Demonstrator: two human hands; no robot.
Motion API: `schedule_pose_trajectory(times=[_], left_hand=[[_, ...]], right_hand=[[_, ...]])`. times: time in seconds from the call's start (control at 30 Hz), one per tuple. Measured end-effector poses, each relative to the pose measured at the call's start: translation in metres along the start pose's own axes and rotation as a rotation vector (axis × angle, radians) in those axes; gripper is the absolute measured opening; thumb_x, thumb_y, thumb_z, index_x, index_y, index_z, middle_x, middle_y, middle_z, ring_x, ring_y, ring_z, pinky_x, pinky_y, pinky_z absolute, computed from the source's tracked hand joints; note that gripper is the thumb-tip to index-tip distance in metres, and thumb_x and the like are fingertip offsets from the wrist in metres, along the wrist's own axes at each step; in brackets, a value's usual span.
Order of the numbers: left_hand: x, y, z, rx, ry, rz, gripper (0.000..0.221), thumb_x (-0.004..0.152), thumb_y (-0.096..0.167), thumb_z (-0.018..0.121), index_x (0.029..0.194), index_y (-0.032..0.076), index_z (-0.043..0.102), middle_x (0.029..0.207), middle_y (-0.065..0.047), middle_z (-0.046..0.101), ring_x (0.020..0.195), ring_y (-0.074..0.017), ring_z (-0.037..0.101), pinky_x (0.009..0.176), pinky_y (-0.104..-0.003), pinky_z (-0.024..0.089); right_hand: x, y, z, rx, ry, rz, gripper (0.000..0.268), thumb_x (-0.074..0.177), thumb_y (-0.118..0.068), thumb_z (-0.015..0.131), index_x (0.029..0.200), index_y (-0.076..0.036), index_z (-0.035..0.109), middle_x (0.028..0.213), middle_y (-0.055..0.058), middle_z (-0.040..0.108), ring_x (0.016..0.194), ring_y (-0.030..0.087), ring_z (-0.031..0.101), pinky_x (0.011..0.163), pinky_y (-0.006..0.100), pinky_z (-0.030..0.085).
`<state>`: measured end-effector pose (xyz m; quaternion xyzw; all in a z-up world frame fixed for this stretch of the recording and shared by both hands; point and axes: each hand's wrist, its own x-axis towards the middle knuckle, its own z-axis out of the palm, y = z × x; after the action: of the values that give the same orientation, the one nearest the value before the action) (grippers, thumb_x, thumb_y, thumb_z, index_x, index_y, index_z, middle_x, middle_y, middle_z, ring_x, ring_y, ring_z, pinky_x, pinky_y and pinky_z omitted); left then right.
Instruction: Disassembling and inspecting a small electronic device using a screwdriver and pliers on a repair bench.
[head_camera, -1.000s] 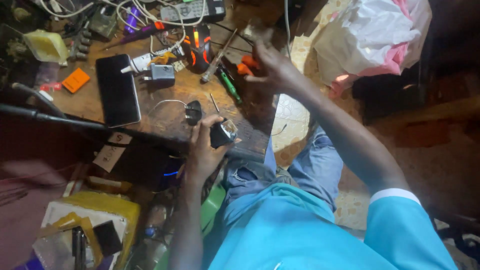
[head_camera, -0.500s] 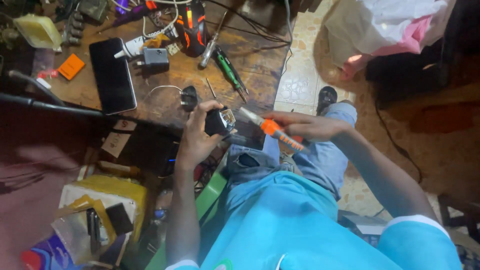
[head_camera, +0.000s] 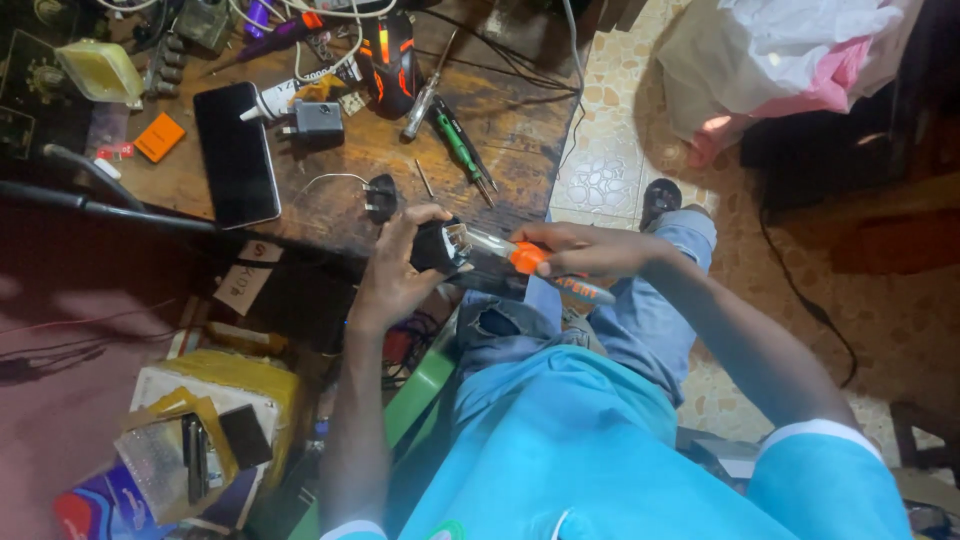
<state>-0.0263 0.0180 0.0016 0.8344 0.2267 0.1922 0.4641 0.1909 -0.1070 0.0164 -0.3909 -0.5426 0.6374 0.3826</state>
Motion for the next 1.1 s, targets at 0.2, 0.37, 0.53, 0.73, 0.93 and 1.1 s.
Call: schedule_pose_trajectory(times=[0.2, 0.37, 0.53, 0.73, 0.93, 1.1], left_hand=[[-0.001, 0.002, -0.001, -0.105, 0.025, 0.037, 0.051, 0.062, -0.003, 0.070, 0.106, 0.017, 0.055, 0.094, -0.009, 0.057, 0.093, -0.0332, 0.054, 0.090, -0.042, 0.033], [0.001, -0.007, 0.000, 0.048, -0.006, 0.095, 0.056, 0.061, 0.002, 0.071, 0.110, 0.021, 0.052, 0.101, -0.006, 0.056, 0.098, -0.0326, 0.052, 0.088, -0.041, 0.034], [0.002, -0.016, -0.001, 0.041, -0.043, 0.124, 0.057, 0.062, -0.001, 0.068, 0.112, 0.021, 0.051, 0.105, -0.006, 0.055, 0.102, -0.0336, 0.051, 0.088, -0.041, 0.032], [0.003, -0.003, -0.004, 0.190, -0.076, 0.234, 0.066, 0.052, -0.003, 0.072, 0.112, 0.014, 0.051, 0.099, -0.009, 0.057, 0.095, -0.0311, 0.054, 0.085, -0.039, 0.036], [0.014, 0.013, -0.003, 0.599, -0.158, 0.402, 0.060, 0.061, 0.041, 0.073, 0.107, 0.011, 0.049, 0.079, 0.000, 0.049, 0.070, -0.0238, 0.055, 0.062, -0.033, 0.042], [0.023, 0.013, -0.007, 0.577, -0.191, 0.476, 0.061, 0.048, 0.025, 0.080, 0.101, 0.012, 0.053, 0.070, 0.000, 0.047, 0.065, -0.0215, 0.055, 0.061, -0.030, 0.045]], right_hand=[[0.001, -0.018, -0.010, -0.110, -0.047, 0.114, 0.035, 0.083, -0.021, 0.044, 0.108, 0.002, 0.052, 0.089, 0.004, 0.049, 0.086, 0.017, 0.045, 0.072, 0.033, 0.040], [-0.006, 0.000, -0.019, -0.149, -0.093, 0.208, 0.051, 0.088, -0.035, 0.040, 0.123, 0.002, 0.043, 0.112, 0.027, 0.049, 0.109, 0.031, 0.035, 0.086, 0.050, 0.034], [-0.002, -0.007, -0.013, -0.136, -0.090, 0.258, 0.056, 0.089, -0.035, 0.029, 0.125, 0.006, 0.039, 0.117, 0.036, 0.042, 0.111, 0.050, 0.036, 0.088, 0.054, 0.032], [0.006, -0.035, 0.002, -0.291, -0.061, 0.345, 0.047, 0.077, -0.024, 0.056, 0.119, -0.004, 0.048, 0.087, 0.012, 0.061, 0.097, 0.020, 0.035, 0.070, 0.044, 0.046], [0.017, -0.053, 0.023, -1.120, 0.034, 0.488, 0.041, 0.077, -0.026, 0.051, 0.117, -0.016, 0.045, 0.073, 0.012, 0.059, 0.062, 0.028, 0.062, 0.051, 0.036, 0.049], [0.015, -0.046, 0.017, -1.197, 0.062, 0.416, 0.029, 0.072, -0.009, 0.060, 0.099, -0.008, 0.049, 0.076, 0.015, 0.063, 0.067, 0.034, 0.064, 0.047, 0.041, 0.051]])
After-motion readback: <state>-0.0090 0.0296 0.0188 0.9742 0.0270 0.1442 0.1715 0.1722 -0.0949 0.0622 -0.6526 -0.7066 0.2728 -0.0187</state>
